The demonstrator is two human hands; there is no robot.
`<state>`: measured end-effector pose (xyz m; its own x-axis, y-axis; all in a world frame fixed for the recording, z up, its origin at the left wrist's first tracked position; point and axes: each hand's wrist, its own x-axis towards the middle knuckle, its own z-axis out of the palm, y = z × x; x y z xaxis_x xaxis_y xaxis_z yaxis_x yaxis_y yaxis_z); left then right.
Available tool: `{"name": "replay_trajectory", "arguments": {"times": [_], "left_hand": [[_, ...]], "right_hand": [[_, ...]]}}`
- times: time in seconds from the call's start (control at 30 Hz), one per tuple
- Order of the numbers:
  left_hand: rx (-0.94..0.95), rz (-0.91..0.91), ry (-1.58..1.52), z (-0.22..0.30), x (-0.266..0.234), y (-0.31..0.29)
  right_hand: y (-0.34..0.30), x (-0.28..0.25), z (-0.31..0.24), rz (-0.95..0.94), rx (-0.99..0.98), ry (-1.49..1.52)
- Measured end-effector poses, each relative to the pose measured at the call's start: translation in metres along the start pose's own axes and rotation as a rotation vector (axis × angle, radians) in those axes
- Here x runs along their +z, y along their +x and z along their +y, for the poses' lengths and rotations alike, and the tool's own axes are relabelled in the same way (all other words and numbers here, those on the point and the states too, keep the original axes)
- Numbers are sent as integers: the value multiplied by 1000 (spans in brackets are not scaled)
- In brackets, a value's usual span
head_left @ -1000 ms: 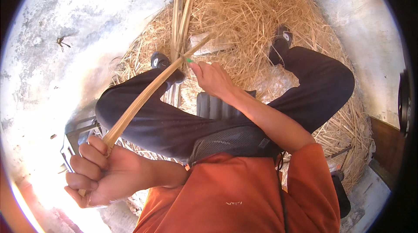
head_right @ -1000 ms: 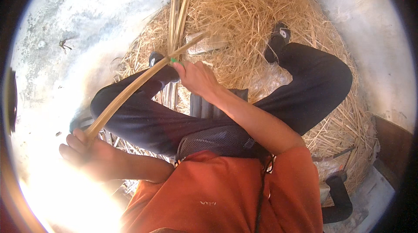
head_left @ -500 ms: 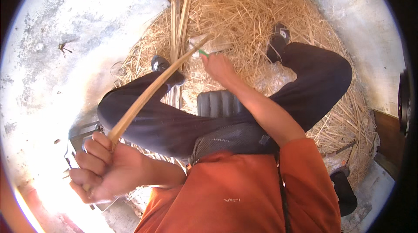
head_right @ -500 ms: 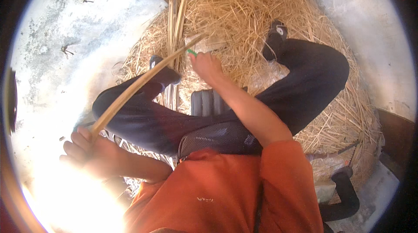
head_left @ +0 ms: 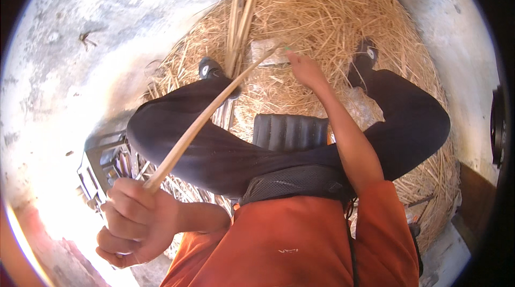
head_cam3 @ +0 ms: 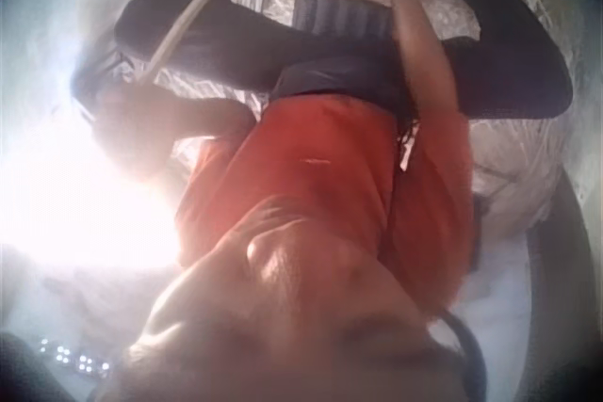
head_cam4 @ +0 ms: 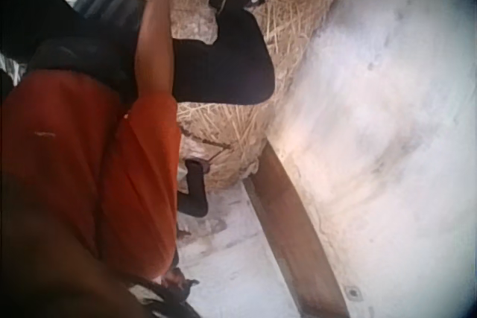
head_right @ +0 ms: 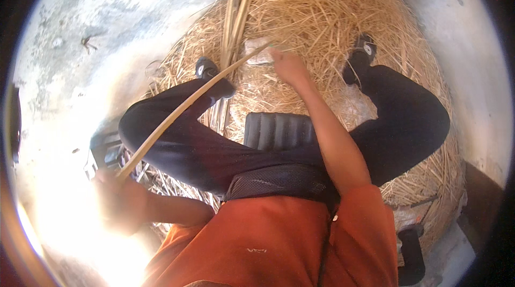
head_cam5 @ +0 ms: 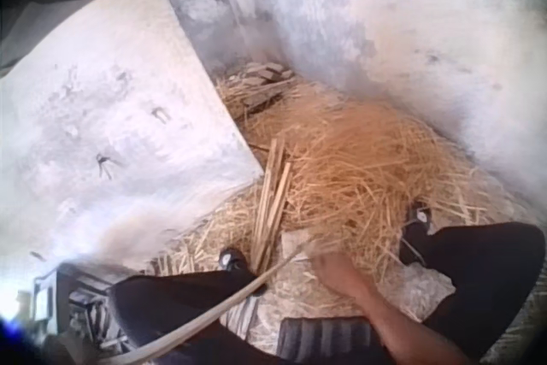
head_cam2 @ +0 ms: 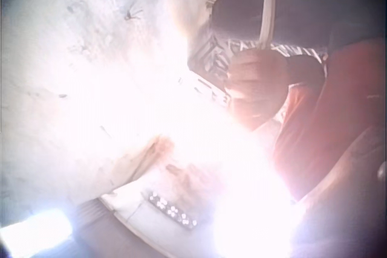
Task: The person scrapes a piece of bamboo using a knife while sitting on a stool in a room filled with straw.
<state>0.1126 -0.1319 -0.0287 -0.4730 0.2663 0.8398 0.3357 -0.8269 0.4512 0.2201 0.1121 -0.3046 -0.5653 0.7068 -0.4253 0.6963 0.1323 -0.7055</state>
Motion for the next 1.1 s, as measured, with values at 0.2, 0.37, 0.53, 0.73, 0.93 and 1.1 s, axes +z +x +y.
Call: {"name": "replay_trajectory", "arguments": {"times": [0.2, 0.37, 0.53, 0.73, 0.93, 1.1], "left_hand": [[19, -49, -12, 1, -1, 6], [8, 7, 105, 0, 13, 4], [-48, -31, 129, 3, 15, 3], [-61, -20, 60, 9, 9, 0], [-45, -40, 37, 3, 24, -7], [5, 20, 547, 25, 6, -9]], "right_hand": [[-152, -40, -134, -235, -503, 356], [-203, -36, -139, -195, -523, 324], [-198, -24, -132, -69, -554, 223], [-152, -7, -97, 63, -383, -79], [-151, -16, -91, -71, -322, 123], [-139, -2, -92, -62, -387, 216]]}}
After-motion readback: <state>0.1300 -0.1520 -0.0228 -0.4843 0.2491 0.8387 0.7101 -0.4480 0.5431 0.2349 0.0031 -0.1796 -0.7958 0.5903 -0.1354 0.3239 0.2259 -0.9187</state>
